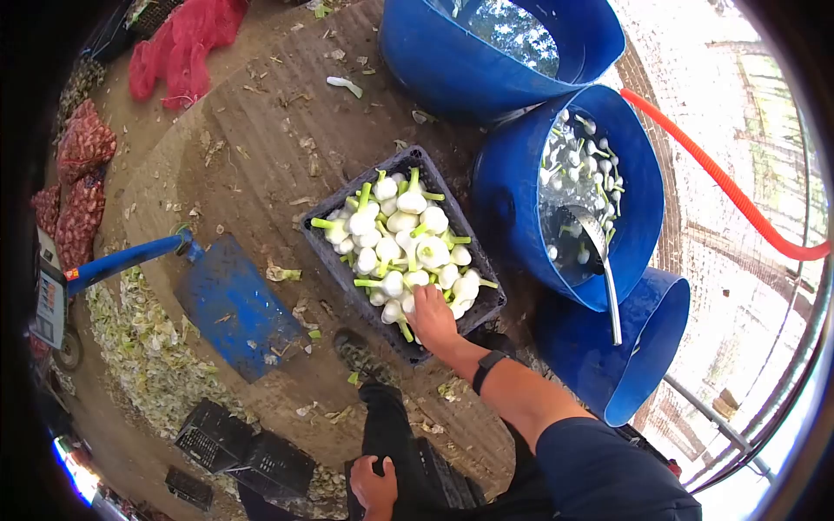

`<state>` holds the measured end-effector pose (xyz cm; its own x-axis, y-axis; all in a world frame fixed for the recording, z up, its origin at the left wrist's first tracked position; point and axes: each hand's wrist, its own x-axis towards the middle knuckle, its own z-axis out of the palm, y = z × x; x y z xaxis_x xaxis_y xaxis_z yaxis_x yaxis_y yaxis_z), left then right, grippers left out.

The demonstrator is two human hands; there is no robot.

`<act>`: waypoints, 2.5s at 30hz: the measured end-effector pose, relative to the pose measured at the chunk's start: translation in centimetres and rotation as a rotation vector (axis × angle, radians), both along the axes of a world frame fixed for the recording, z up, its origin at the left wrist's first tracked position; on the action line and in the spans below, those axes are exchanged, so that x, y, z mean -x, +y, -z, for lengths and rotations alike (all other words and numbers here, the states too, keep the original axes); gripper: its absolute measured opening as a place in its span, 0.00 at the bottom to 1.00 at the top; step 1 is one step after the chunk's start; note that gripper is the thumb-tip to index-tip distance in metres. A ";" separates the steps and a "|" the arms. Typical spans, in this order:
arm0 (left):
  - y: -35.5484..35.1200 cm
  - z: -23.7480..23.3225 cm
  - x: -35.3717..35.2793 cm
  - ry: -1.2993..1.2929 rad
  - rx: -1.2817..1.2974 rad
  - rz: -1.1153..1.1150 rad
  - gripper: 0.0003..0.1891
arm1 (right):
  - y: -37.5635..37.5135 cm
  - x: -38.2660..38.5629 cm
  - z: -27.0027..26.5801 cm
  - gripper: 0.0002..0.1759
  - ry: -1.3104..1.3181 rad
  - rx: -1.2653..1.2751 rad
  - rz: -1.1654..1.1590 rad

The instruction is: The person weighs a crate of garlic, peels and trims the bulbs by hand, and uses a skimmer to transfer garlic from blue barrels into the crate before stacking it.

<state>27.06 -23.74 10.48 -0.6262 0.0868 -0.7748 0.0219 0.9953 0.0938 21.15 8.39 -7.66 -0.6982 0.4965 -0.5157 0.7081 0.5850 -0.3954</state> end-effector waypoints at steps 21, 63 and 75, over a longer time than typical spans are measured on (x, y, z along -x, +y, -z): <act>0.4 -0.2 1.6 -0.084 0.089 -0.027 0.15 | 9.6 4.9 0.8 0.16 0.268 -0.057 0.646; 0.0 0.6 3.7 -0.099 0.113 -0.051 0.16 | 5.1 12.3 0.8 0.10 0.029 -0.127 0.076; 5.3 3.3 8.9 -0.057 -0.424 0.079 0.17 | 4.1 -9.0 -4.6 0.14 0.015 0.120 0.264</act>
